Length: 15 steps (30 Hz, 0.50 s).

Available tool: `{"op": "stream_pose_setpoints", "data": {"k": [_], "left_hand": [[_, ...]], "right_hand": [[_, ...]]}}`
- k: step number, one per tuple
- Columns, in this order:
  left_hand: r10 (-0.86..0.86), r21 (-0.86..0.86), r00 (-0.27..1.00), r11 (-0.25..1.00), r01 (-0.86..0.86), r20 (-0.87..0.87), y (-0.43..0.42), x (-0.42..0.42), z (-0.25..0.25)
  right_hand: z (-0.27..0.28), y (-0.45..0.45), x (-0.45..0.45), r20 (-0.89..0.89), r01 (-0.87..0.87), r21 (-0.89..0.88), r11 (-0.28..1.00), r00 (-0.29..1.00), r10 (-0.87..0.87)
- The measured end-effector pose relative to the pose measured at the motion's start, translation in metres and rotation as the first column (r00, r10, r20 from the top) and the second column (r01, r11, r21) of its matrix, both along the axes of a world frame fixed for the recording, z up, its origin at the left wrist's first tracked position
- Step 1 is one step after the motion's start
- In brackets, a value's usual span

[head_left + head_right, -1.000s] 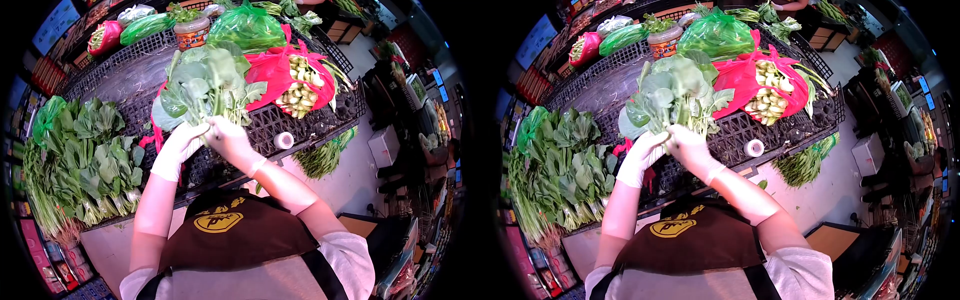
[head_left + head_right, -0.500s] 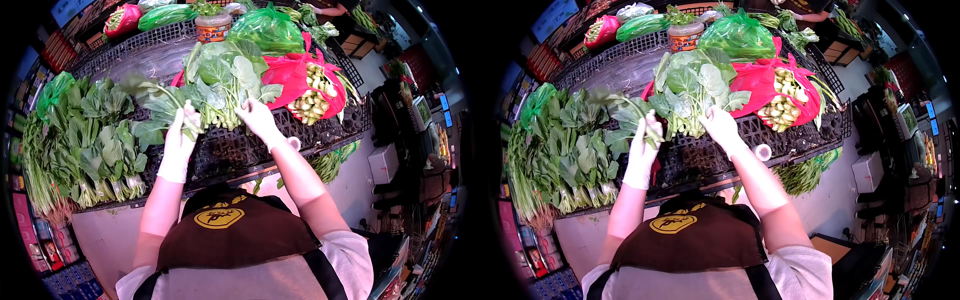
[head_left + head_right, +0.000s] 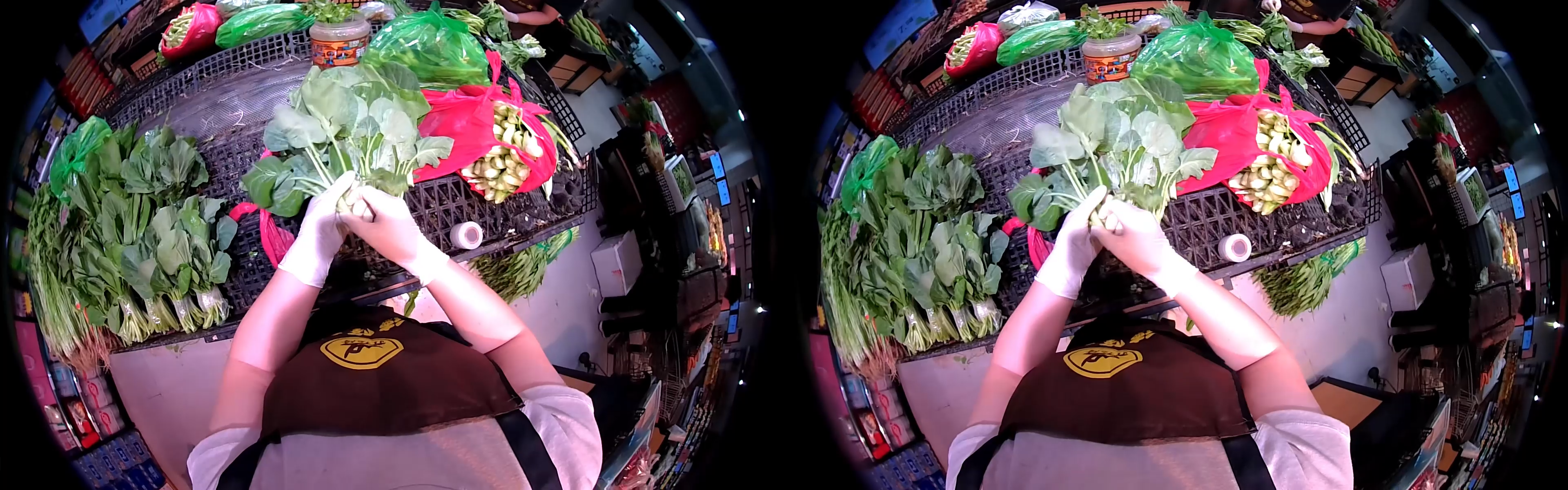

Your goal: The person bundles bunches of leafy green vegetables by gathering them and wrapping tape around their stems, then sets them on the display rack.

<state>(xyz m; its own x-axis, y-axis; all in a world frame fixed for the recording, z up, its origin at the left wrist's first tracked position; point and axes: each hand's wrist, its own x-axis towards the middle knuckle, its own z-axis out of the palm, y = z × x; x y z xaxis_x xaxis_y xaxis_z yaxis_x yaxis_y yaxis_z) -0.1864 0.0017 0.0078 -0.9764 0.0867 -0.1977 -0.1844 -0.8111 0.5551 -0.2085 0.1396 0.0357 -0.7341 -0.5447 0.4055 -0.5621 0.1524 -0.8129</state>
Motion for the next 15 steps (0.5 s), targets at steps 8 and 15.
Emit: {"op": "stream_pose_setpoints", "data": {"k": [8,15], "left_hand": [[0.345,0.006,0.910,0.934,-0.356,0.230,-0.011,0.009,0.011],[0.267,-0.028,0.962,0.964,-0.266,0.055,-0.022,0.016,-0.012]], "right_hand": [[-0.072,0.058,-0.046,0.723,0.278,0.154,0.948,0.622,-0.300],[0.016,0.059,-0.054,0.760,0.381,-0.192,0.904,0.641,-0.109]]}}
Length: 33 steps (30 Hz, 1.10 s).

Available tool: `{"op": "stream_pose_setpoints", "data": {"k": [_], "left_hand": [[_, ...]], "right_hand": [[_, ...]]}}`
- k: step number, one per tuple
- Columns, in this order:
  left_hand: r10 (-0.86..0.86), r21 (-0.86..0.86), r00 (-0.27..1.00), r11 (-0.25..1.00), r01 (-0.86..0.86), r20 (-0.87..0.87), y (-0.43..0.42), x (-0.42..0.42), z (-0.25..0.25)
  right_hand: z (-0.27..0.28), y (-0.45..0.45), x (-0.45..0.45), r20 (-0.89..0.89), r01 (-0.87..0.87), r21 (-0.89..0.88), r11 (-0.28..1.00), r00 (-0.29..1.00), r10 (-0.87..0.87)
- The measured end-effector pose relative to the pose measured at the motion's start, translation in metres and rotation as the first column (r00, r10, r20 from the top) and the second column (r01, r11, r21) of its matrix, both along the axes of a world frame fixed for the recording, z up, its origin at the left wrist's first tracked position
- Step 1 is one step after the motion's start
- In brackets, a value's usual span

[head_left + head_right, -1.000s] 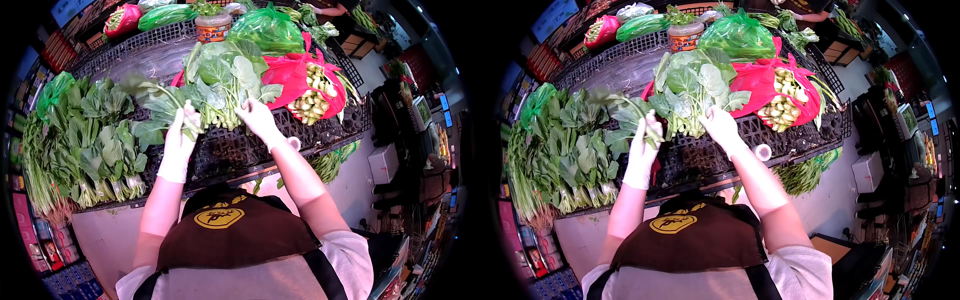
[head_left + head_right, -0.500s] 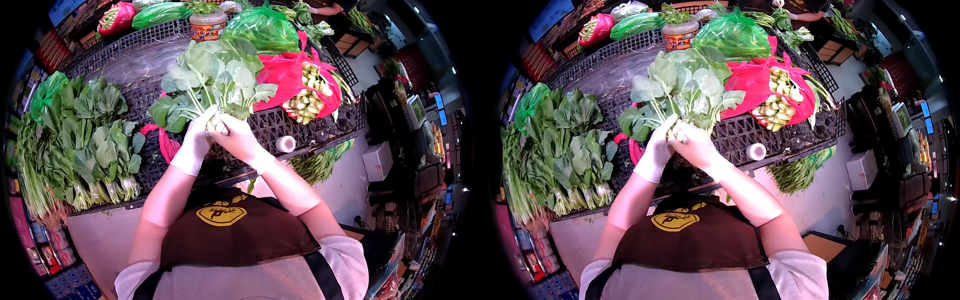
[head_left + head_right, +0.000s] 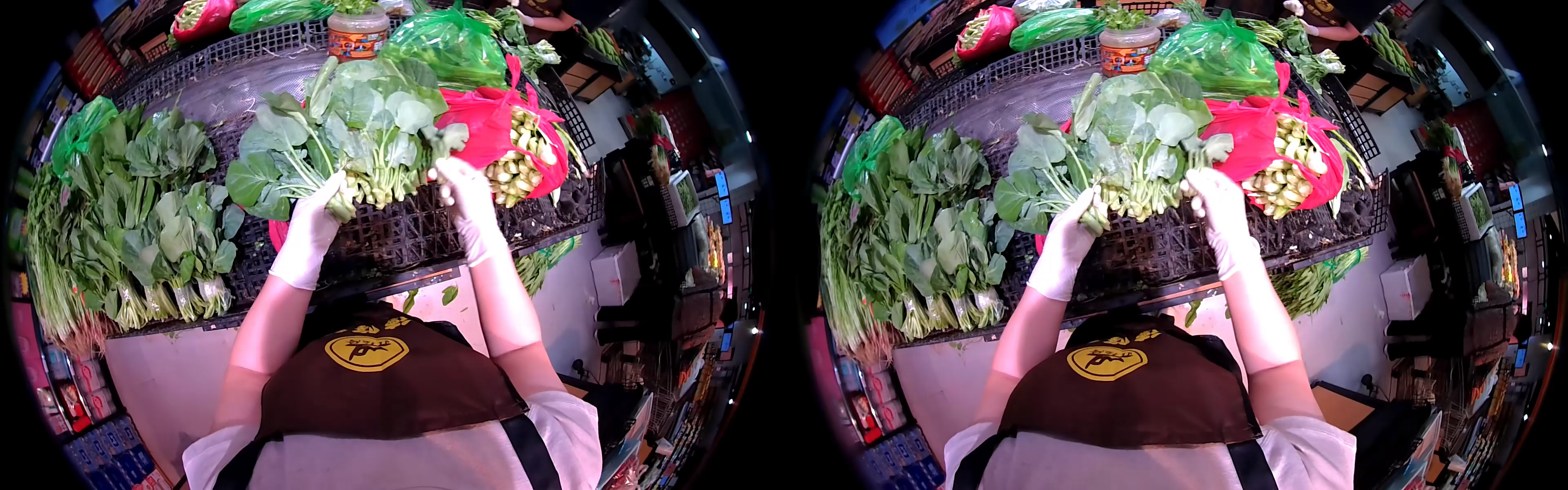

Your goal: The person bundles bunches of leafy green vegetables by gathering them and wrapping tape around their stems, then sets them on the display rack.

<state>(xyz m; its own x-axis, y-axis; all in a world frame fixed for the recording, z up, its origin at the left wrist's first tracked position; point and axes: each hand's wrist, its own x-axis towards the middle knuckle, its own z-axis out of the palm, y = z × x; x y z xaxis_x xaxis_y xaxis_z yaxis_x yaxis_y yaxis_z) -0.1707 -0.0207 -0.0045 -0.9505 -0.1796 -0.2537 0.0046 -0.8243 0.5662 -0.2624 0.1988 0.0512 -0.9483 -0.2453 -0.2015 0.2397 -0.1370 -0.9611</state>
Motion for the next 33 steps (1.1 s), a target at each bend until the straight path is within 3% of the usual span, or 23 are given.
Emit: {"op": "stream_pose_setpoints", "data": {"k": [1,3,5,6,7,8,9,12,15,16,19,20,21,23,25,27,28,29,31,33], "left_hand": [[0.009,-0.049,0.999,0.999,-0.010,-0.031,0.000,-0.003,-0.010],[-0.014,0.033,1.000,0.999,0.014,0.003,0.005,-0.002,0.001],[-0.022,-0.020,1.000,1.000,0.021,-0.019,0.011,-0.001,0.005],[-0.013,-0.017,1.000,1.000,0.013,-0.022,0.013,-0.002,0.004],[-0.006,-0.014,1.000,1.000,0.006,-0.024,0.016,-0.002,0.004],[-0.027,-0.013,1.000,1.000,0.028,0.009,0.018,0.003,0.019],[-0.055,-0.019,0.998,0.998,0.055,0.042,0.013,0.009,0.020],[0.089,0.056,0.993,0.994,-0.093,0.073,0.016,0.023,0.032],[-0.065,0.002,0.996,0.998,0.065,-0.062,0.004,0.033,0.018],[-0.031,0.053,0.998,0.998,0.028,0.054,0.005,0.030,0.020],[0.078,0.084,0.977,0.992,-0.096,0.200,0.009,0.023,0.021],[0.061,-0.005,0.991,0.998,-0.061,0.116,0.002,0.029,0.003],[0.089,0.030,0.992,0.995,-0.092,0.092,-0.006,0.029,-0.002],[0.142,0.103,0.989,0.984,-0.146,0.043,-0.021,0.027,-0.007],[0.156,0.138,0.987,0.979,-0.149,-0.038,-0.034,0.032,-0.005],[0.163,0.100,0.985,0.983,-0.156,-0.058,-0.039,0.029,-0.009],[0.160,0.090,0.986,0.984,-0.156,-0.040,-0.039,0.027,-0.011],[0.155,0.081,0.988,0.985,-0.153,-0.021,-0.037,0.026,-0.011],[0.191,0.083,0.979,0.977,-0.197,0.075,-0.021,0.021,0.010],[0.152,-0.007,0.987,0.988,-0.152,0.056,-0.018,0.018,0.003]], "right_hand": [[0.015,-0.004,0.002,-0.096,-0.006,-0.016,1.000,0.995,0.004],[0.047,-0.025,0.020,-0.249,0.010,0.174,0.985,0.968,0.035],[0.046,-0.047,0.037,-0.402,-0.049,0.321,0.946,0.897,0.183],[0.038,-0.059,0.044,-0.550,0.034,0.486,0.873,0.789,0.275],[0.037,-0.072,0.052,-0.535,0.009,0.640,0.768,0.723,0.437],[0.003,-0.082,0.052,-0.786,0.040,0.449,0.893,0.493,0.373],[-0.004,-0.090,0.058,-0.792,0.085,0.440,0.894,0.506,0.342],[0.001,-0.092,0.063,-0.501,-0.161,0.706,0.690,0.576,0.646],[0.000,-0.103,0.072,-0.562,-0.014,0.661,0.751,0.654,0.507],[0.007,-0.107,0.075,-0.392,-0.047,0.772,0.634,0.750,0.533],[0.020,-0.114,0.076,-0.179,-0.180,0.884,0.432,0.723,0.668],[0.008,-0.103,0.067,-0.319,-0.251,0.805,0.537,0.581,0.749],[0.013,-0.096,0.063,-0.351,-0.512,0.518,0.686,0.604,0.716],[-0.009,-0.074,0.041,-0.479,-0.247,0.512,0.823,0.713,0.512],[0.005,-0.049,0.016,-0.305,0.023,0.808,0.589,0.871,0.386],[0.001,-0.045,0.006,-0.169,0.043,0.953,0.300,0.897,0.408],[-0.005,-0.049,0.001,-0.039,-0.087,0.960,0.266,0.899,0.437],[-0.021,-0.056,0.002,-0.130,0.007,0.963,0.268,0.886,0.445],[-0.020,-0.075,0.007,-0.103,0.025,0.981,0.192,0.906,0.411],[-0.029,-0.072,-0.005,-0.090,-0.018,0.969,0.246,0.904,0.418]]}}
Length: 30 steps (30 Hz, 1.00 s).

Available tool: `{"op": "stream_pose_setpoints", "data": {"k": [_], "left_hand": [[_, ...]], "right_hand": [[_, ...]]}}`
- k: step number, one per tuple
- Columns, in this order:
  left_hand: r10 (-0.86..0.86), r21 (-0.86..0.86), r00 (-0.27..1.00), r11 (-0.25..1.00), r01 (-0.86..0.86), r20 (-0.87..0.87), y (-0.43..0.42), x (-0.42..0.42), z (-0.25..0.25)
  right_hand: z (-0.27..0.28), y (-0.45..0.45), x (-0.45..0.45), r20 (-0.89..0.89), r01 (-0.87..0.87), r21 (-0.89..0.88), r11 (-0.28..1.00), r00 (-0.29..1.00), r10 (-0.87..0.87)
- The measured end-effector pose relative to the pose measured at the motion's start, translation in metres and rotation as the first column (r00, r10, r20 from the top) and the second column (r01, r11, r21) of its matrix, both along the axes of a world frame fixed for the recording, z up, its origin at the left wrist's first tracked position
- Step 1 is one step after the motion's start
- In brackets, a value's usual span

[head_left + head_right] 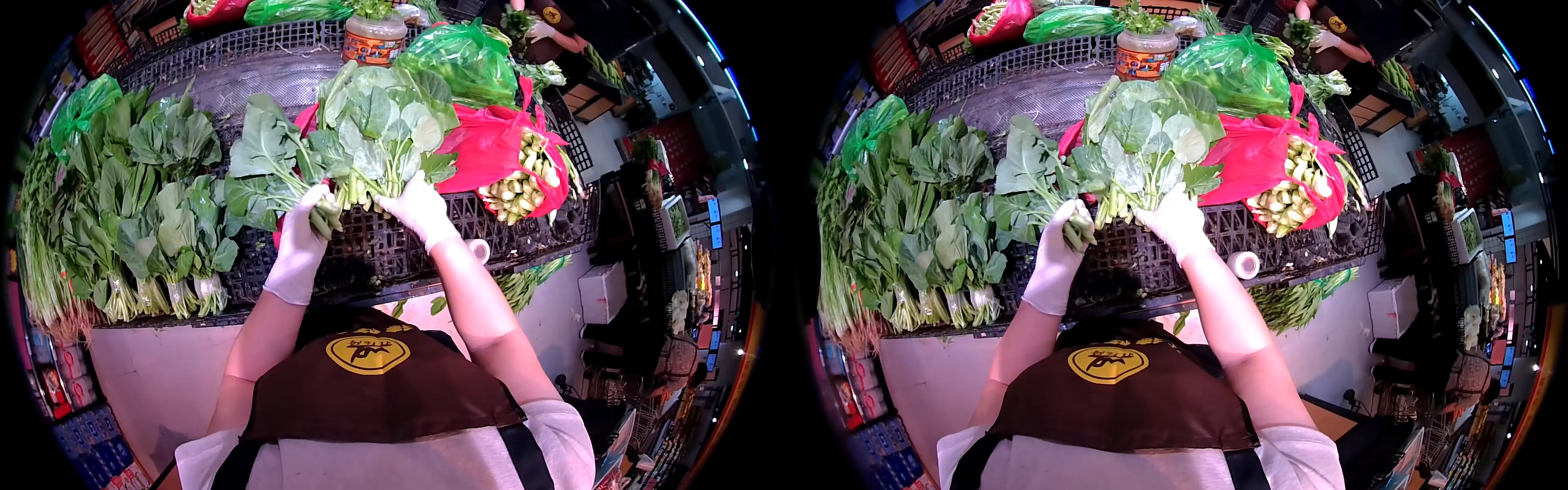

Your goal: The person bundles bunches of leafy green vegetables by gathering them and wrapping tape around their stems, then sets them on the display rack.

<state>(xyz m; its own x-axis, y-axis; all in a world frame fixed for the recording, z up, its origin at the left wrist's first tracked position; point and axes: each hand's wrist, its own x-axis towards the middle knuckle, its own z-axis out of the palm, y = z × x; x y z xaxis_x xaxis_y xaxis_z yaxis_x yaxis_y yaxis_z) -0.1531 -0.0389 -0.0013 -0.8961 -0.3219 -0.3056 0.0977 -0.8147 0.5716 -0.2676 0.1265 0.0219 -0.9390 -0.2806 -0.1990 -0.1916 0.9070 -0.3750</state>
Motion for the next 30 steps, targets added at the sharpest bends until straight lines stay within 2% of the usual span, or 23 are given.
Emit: {"op": "stream_pose_setpoints", "data": {"k": [1,4,5,6,9,10,12,14,16,18,19,20,21,22,23,24,26,29,30], "left_hand": [[-0.001,-0.011,0.999,1.000,0.002,0.052,0.000,-0.001,-0.005],[-0.119,-0.020,0.993,0.993,0.119,0.023,-0.013,0.004,-0.018],[-0.044,-0.002,0.998,0.999,0.044,0.048,-0.010,0.005,-0.016],[-0.041,-0.020,0.998,0.999,0.042,0.054,-0.010,0.006,-0.016],[-0.033,-0.064,0.997,0.997,0.038,0.076,-0.012,0.005,-0.015],[-0.076,-0.110,0.989,0.990,0.090,0.126,-0.013,0.003,-0.015],[-0.147,-0.191,0.962,0.962,0.193,0.229,-0.014,-0.002,-0.014],[-0.065,-0.186,0.982,0.978,0.098,0.179,0.006,-0.013,-0.011],[0.067,-0.187,0.993,0.981,-0.048,0.097,0.029,-0.022,0.005],[-0.161,-0.239,0.985,0.956,0.172,0.065,0.031,-0.026,-0.012],[-0.216,-0.191,0.976,0.958,0.212,0.001,0.034,-0.026,-0.004],[-0.267,-0.145,0.961,0.956,0.256,-0.065,0.037,-0.026,0.004],[-0.420,-0.119,0.878,0.907,0.403,-0.228,0.028,-0.027,-0.010],[-0.386,-0.061,0.892,0.922,0.383,-0.236,0.032,-0.026,-0.009],[-0.439,-0.124,0.873,0.898,0.422,-0.214,0.028,-0.018,-0.007],[-0.489,-0.188,0.851,0.869,0.458,-0.192,0.022,-0.011,-0.007],[-0.462,-0.106,0.851,0.887,0.450,-0.249,0.020,-0.009,-0.033],[-0.431,0.034,0.801,0.873,0.487,-0.415,0.016,-0.004,-0.038],[-0.411,0.058,0.816,0.880,0.472,-0.406,0.015,-0.004,-0.042]], "right_hand": [[-0.003,0.003,-0.006,0.022,-0.005,-0.027,1.000,1.000,0.005],[-0.006,0.026,-0.034,0.194,-0.002,-0.221,0.975,0.980,0.046],[-0.014,0.037,-0.049,0.435,0.055,-0.374,0.926,0.892,0.122],[0.011,0.035,-0.041,0.508,0.184,-0.494,0.850,0.854,0.111],[0.025,0.039,-0.041,0.560,0.419,-0.626,0.658,0.828,0.006],[0.028,0.043,-0.049,0.636,0.432,-0.625,0.650,0.764,0.104],[0.035,0.043,-0.057,0.660,0.461,-0.678,0.573,0.724,0.200],[0.050,0.037,-0.057,0.637,0.469,-0.686,0.557,0.757,0.146],[0.078,0.025,-0.036,0.594,0.452,-0.743,0.494,0.785,0.175],[0.082,0.020,-0.023,0.490,0.277,-0.753,0.597,0.841,0.228],[0.088,0.016,-0.008,0.440,0.165,-0.698,0.697,0.867,0.235],[0.089,0.012,0.006,0.388,0.054,-0.622,0.781,0.887,0.248],[0.069,0.010,0.012,0.272,-0.063,-0.554,0.830,0.929,0.252],[0.069,0.006,0.025,0.163,-0.157,-0.494,0.855,0.949,0.268],[0.068,0.002,0.039,0.051,-0.237,-0.418,0.877,0.958,0.283],[0.061,0.000,0.038,0.102,-0.285,-0.386,0.877,0.932,0.348],[0.051,0.001,0.046,-0.032,-0.425,-0.364,0.829,0.895,0.445],[0.049,-0.006,0.054,-0.023,-0.397,-0.399,0.826,0.905,0.425],[0.052,-0.008,0.056,-0.008,-0.379,-0.413,0.828,0.911,0.413]]}}
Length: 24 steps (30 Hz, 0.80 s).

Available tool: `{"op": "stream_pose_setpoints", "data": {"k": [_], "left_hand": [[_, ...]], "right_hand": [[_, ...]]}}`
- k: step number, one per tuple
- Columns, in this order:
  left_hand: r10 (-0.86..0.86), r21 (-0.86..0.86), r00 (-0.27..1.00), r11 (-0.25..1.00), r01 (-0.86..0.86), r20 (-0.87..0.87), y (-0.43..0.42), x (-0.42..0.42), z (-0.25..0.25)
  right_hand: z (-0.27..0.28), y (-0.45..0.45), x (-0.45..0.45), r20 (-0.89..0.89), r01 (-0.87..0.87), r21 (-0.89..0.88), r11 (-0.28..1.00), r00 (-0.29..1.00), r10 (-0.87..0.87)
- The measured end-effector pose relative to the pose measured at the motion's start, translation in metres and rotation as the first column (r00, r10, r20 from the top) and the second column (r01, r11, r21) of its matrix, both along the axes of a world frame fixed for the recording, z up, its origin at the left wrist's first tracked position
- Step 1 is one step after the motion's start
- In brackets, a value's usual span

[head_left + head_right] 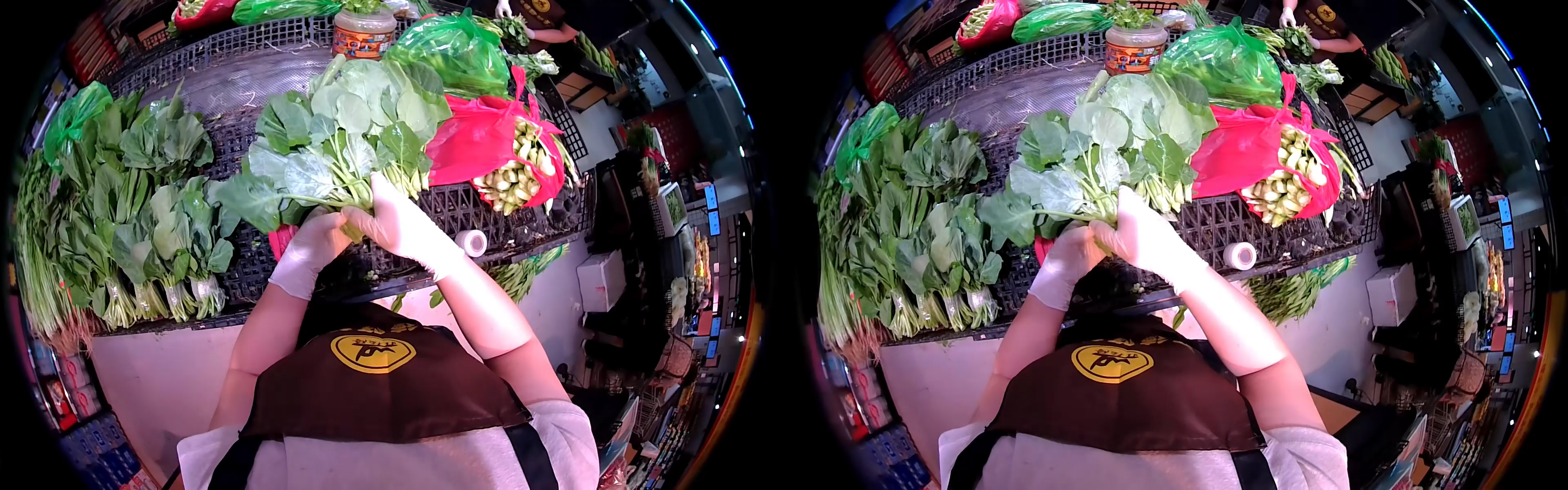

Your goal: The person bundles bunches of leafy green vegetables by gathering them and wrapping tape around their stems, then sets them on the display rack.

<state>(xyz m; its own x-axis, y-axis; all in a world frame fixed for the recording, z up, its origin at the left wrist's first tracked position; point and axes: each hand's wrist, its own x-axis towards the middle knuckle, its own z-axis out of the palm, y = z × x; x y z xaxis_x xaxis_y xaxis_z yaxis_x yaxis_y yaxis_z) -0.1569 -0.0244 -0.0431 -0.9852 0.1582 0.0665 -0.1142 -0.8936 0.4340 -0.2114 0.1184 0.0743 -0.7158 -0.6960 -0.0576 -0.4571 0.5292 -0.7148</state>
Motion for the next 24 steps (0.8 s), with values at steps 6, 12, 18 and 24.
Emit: {"op": "stream_pose_setpoints", "data": {"k": [6,12,18,24], "left_hand": [[0.233,-0.051,0.909,0.972,-0.230,0.345,0.005,0.013,0.023],[0.115,0.170,0.815,0.952,-0.253,0.568,-0.001,0.007,0.016],[0.269,0.111,0.863,0.932,-0.345,0.428,-0.011,0.020,0.035],[0.321,0.466,0.887,0.762,-0.450,0.330,-0.066,0.036,0.059]], "right_hand": [[0.011,-0.015,0.025,-0.099,0.082,0.295,0.952,0.994,-0.055],[-0.009,-0.048,0.046,-0.328,0.094,0.481,0.871,0.941,0.080],[0.019,-0.045,0.032,-0.366,-0.206,0.337,0.919,0.871,0.329],[0.020,-0.009,-0.056,0.181,0.281,-0.334,0.900,0.956,-0.231]]}}
